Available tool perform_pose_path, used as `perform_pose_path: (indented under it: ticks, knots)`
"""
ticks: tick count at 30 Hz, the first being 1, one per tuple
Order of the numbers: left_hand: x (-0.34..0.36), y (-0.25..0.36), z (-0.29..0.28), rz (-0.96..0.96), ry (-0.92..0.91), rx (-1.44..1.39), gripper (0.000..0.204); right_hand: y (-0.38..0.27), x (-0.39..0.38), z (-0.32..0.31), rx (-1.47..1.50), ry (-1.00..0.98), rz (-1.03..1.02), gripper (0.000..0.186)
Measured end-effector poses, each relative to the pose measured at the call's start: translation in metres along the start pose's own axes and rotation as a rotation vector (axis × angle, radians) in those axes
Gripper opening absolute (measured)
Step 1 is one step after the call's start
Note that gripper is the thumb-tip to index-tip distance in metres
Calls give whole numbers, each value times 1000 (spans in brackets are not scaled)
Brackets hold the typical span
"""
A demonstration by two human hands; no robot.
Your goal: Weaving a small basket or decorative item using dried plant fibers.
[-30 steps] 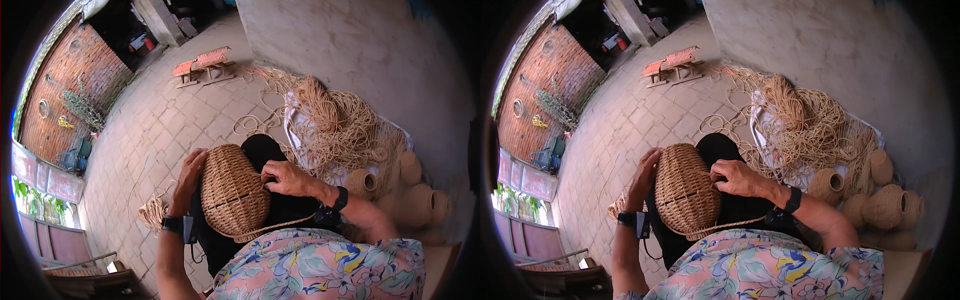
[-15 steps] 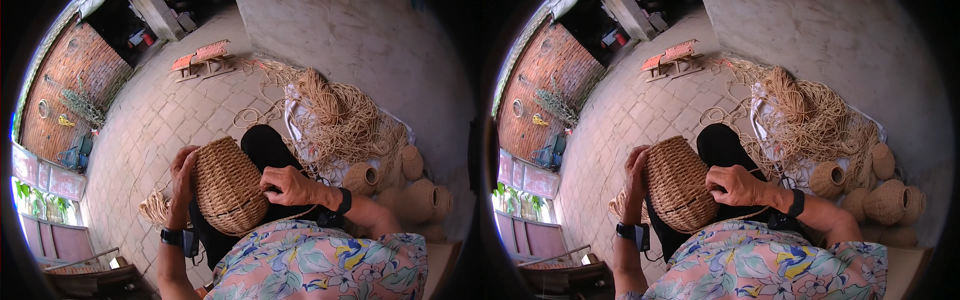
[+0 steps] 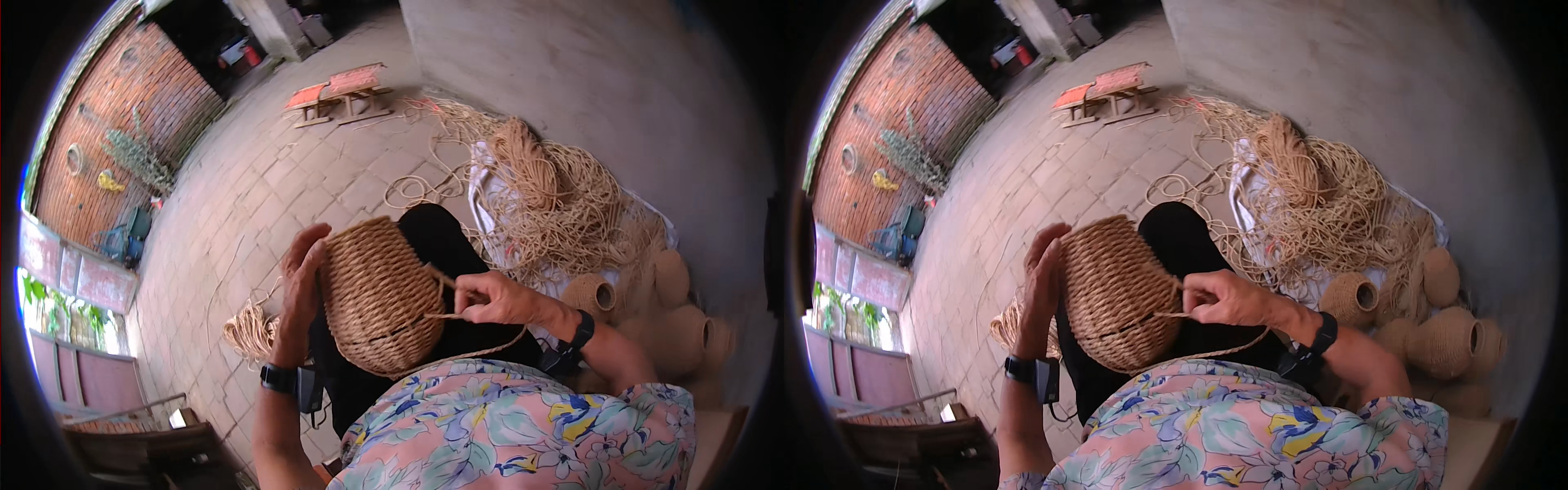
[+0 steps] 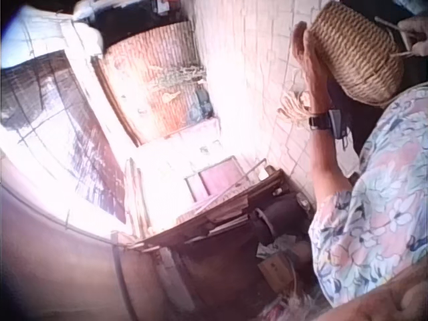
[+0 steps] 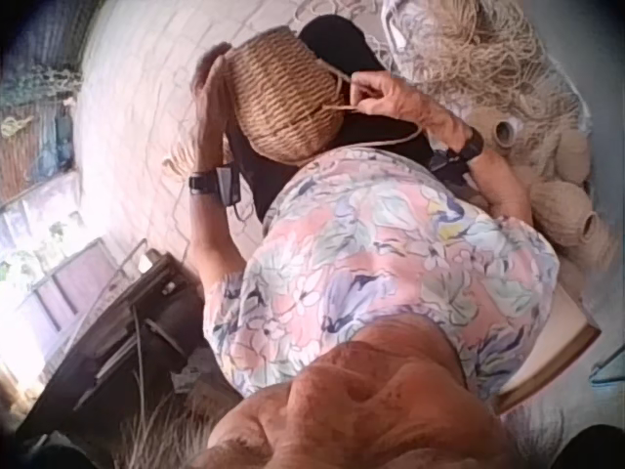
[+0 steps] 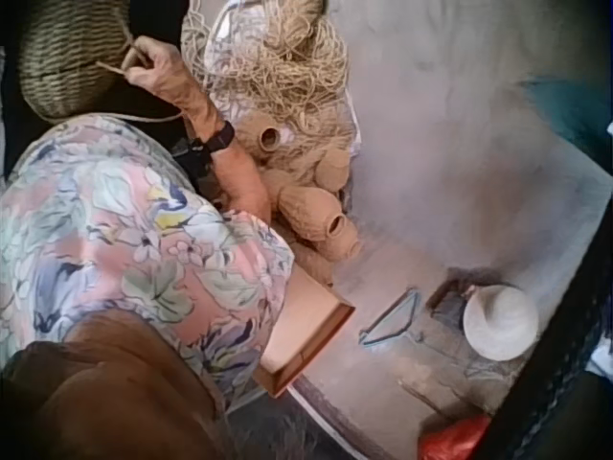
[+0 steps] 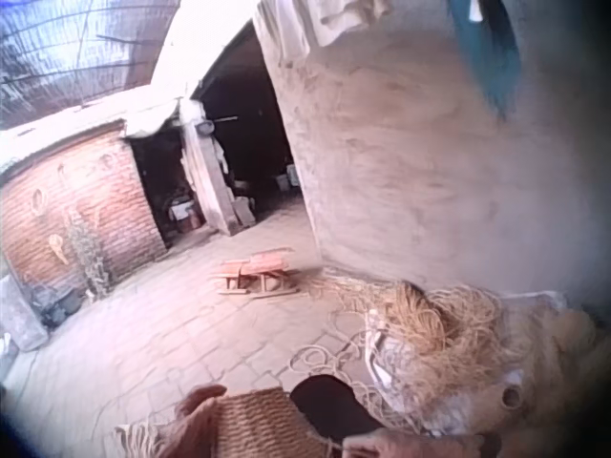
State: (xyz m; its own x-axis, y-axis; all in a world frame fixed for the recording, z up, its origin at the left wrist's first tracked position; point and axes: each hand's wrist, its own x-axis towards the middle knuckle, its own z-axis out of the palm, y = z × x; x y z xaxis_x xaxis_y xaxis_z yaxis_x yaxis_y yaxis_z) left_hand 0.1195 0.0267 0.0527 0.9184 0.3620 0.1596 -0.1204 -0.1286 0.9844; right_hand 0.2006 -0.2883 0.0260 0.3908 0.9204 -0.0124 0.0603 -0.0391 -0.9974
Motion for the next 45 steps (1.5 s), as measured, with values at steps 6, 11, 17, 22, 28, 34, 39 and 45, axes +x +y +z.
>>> perform_pose_path:
  ticks: [6, 11, 17, 22, 28, 34, 39, 45]
  knots:
    - [-27, -36, -29, -264, -75, -182, 43, 26, -12, -22, 101, 113, 172, 8]
    - [-53, -23, -15, -291, -300, -230, 38, 37, -24, -37, 95, 217, 308, 8]
    - [-58, -12, -8, -275, -266, -236, 36, 39, -16, -30, 79, 300, 295, 7]
    - [-62, -5, -1, -220, -243, -237, 40, 52, -18, -31, 63, 316, 253, 9]
    - [-72, 17, 33, -202, -266, -367, 65, 46, -14, -41, 740, 560, 110, 34]
    - [-86, 25, 64, -55, -327, -426, 58, 3, -40, -8, 531, 602, 169, 49]
    - [-86, 39, 68, -16, -342, -313, 49, 35, -48, -18, 240, 566, 137, 44]
    - [-87, 26, 33, -23, -217, -28, 44, 11, 61, -40, 151, 483, -178, 31]
